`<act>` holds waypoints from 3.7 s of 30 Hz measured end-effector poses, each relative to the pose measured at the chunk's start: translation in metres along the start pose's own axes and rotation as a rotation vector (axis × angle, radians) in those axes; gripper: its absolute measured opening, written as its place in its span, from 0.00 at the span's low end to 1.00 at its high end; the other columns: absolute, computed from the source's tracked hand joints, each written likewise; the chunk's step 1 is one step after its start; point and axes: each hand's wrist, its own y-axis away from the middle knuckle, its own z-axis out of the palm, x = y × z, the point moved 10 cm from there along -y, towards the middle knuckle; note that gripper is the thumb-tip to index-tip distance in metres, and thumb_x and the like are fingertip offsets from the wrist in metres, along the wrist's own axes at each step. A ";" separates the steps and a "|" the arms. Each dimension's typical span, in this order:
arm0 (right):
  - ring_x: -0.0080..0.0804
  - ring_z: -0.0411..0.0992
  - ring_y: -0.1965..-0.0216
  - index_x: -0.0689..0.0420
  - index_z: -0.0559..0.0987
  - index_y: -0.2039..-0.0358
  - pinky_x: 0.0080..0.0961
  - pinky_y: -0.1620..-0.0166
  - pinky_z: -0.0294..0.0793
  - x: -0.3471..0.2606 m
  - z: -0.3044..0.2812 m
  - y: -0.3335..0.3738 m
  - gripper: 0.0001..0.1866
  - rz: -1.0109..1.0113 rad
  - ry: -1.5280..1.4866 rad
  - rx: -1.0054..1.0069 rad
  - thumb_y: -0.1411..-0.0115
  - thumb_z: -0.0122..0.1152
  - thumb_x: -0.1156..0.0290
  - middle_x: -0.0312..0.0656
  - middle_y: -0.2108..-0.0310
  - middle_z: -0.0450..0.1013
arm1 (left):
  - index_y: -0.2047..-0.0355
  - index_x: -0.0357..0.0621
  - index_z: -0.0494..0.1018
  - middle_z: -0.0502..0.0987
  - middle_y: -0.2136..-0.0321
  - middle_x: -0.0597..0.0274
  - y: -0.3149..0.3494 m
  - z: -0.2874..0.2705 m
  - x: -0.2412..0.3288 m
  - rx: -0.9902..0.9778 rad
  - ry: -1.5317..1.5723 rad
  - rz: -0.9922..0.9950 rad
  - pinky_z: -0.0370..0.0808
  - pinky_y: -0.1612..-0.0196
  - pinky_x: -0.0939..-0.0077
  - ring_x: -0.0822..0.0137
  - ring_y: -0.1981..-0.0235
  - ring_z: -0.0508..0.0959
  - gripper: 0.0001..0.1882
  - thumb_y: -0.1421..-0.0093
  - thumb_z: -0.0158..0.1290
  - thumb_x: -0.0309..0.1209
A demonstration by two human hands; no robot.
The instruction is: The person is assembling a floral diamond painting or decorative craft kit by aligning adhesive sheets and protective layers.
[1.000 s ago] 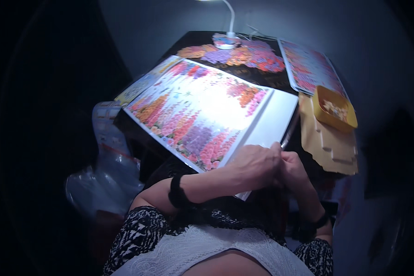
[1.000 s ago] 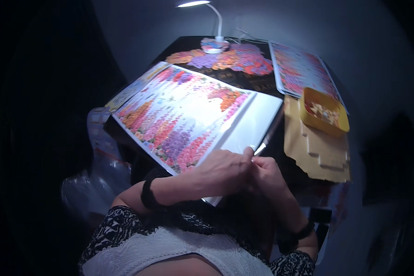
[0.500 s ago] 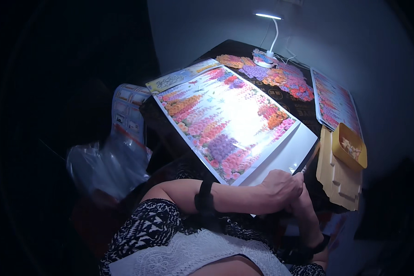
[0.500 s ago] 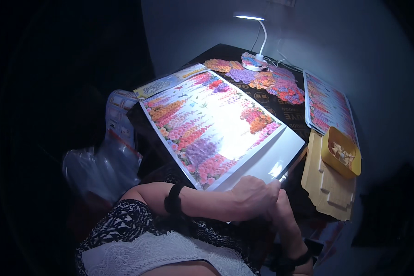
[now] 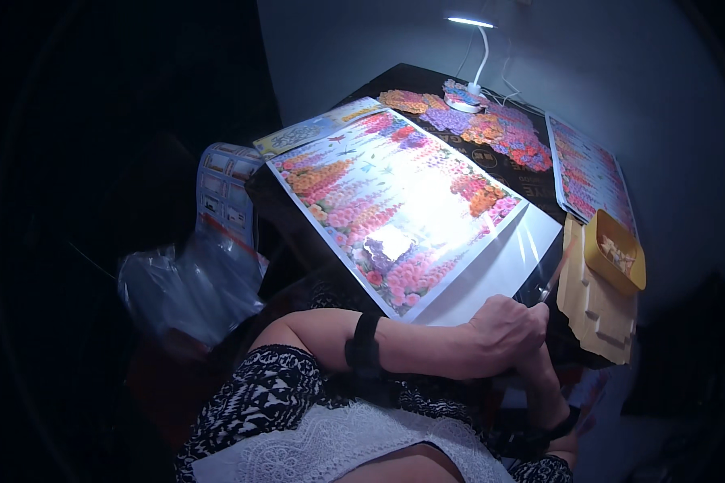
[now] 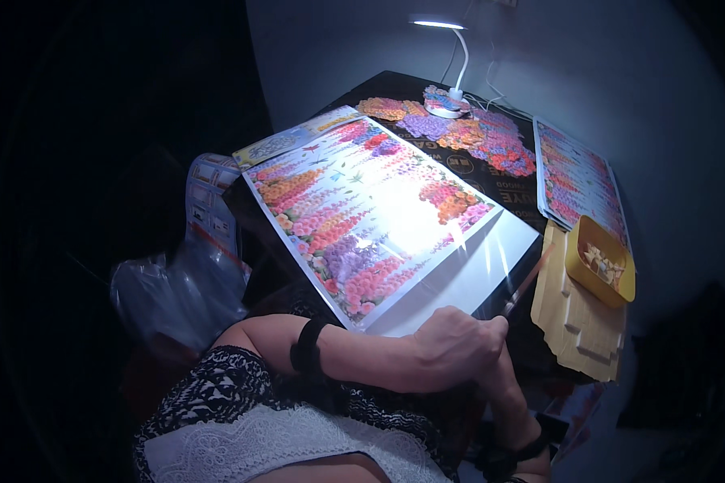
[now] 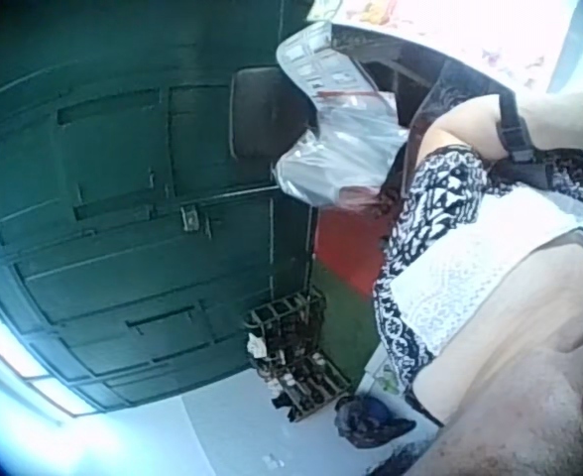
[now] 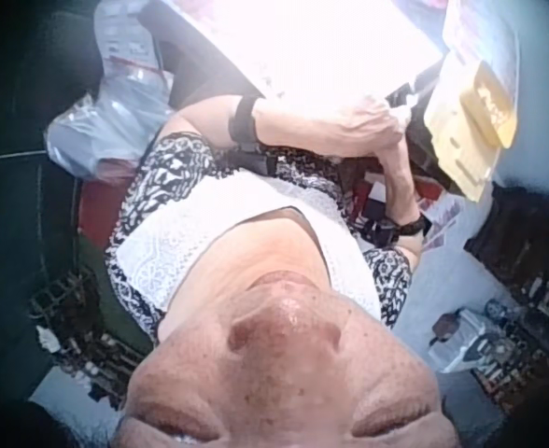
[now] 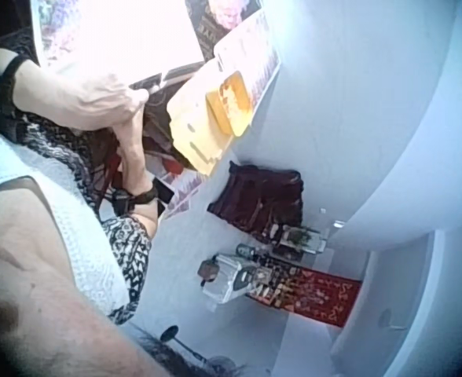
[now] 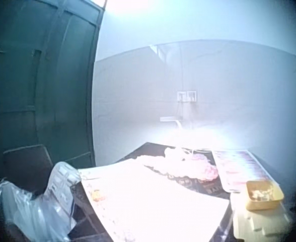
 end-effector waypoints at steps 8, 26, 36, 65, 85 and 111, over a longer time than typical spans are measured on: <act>0.21 0.69 0.63 0.63 0.68 0.64 0.24 0.62 0.73 -0.029 0.003 -0.016 0.17 0.106 0.099 0.075 0.47 0.66 0.69 0.39 0.65 0.70 | 0.73 0.36 0.67 0.74 0.82 0.56 -0.006 -0.041 0.005 0.185 -0.014 0.110 0.72 0.81 0.67 0.59 0.82 0.79 0.06 0.49 0.49 0.27; 0.27 0.70 0.83 0.64 0.78 0.66 0.25 0.75 0.69 -0.082 -0.131 -0.070 0.11 0.071 0.726 0.544 0.38 0.51 0.70 0.41 0.84 0.72 | 0.67 0.35 0.76 0.76 0.76 0.56 0.027 -0.140 -0.211 0.672 0.115 -0.372 0.72 0.70 0.74 0.67 0.76 0.75 0.07 0.39 0.49 0.25; 0.46 0.65 0.48 0.60 0.78 0.58 0.40 0.44 0.61 -0.075 -0.010 -0.076 0.17 -0.323 1.276 -0.061 0.49 0.64 0.68 0.50 0.51 0.70 | 0.68 0.35 0.75 0.77 0.70 0.59 0.050 -0.132 -0.249 0.656 0.210 -0.268 0.70 0.62 0.78 0.71 0.67 0.75 0.03 0.43 0.53 0.20; 0.52 0.65 0.51 0.64 0.77 0.62 0.42 0.47 0.66 -0.054 0.011 -0.134 0.20 -0.219 1.017 0.001 0.59 0.57 0.72 0.55 0.52 0.69 | 0.70 0.36 0.71 0.69 0.68 0.57 -0.005 -0.048 -0.171 0.053 0.038 0.468 0.66 0.57 0.69 0.60 0.60 0.69 0.12 0.50 0.50 0.33; 0.49 0.65 0.50 0.64 0.77 0.62 0.40 0.47 0.65 -0.075 -0.010 -0.095 0.15 -0.281 0.940 -0.058 0.54 0.57 0.76 0.52 0.53 0.70 | 0.74 0.38 0.71 0.69 0.65 0.56 -0.024 -0.048 -0.140 -0.094 0.330 0.275 0.67 0.56 0.64 0.55 0.59 0.69 0.20 0.62 0.66 0.35; 0.47 0.65 0.49 0.62 0.74 0.54 0.40 0.45 0.62 -0.102 -0.030 -0.070 0.22 -0.300 1.087 -0.043 0.50 0.61 0.69 0.49 0.51 0.69 | 0.70 0.37 0.71 0.70 0.68 0.55 -0.025 -0.035 -0.074 -0.044 -0.115 0.205 0.70 0.59 0.69 0.57 0.62 0.71 0.08 0.53 0.51 0.25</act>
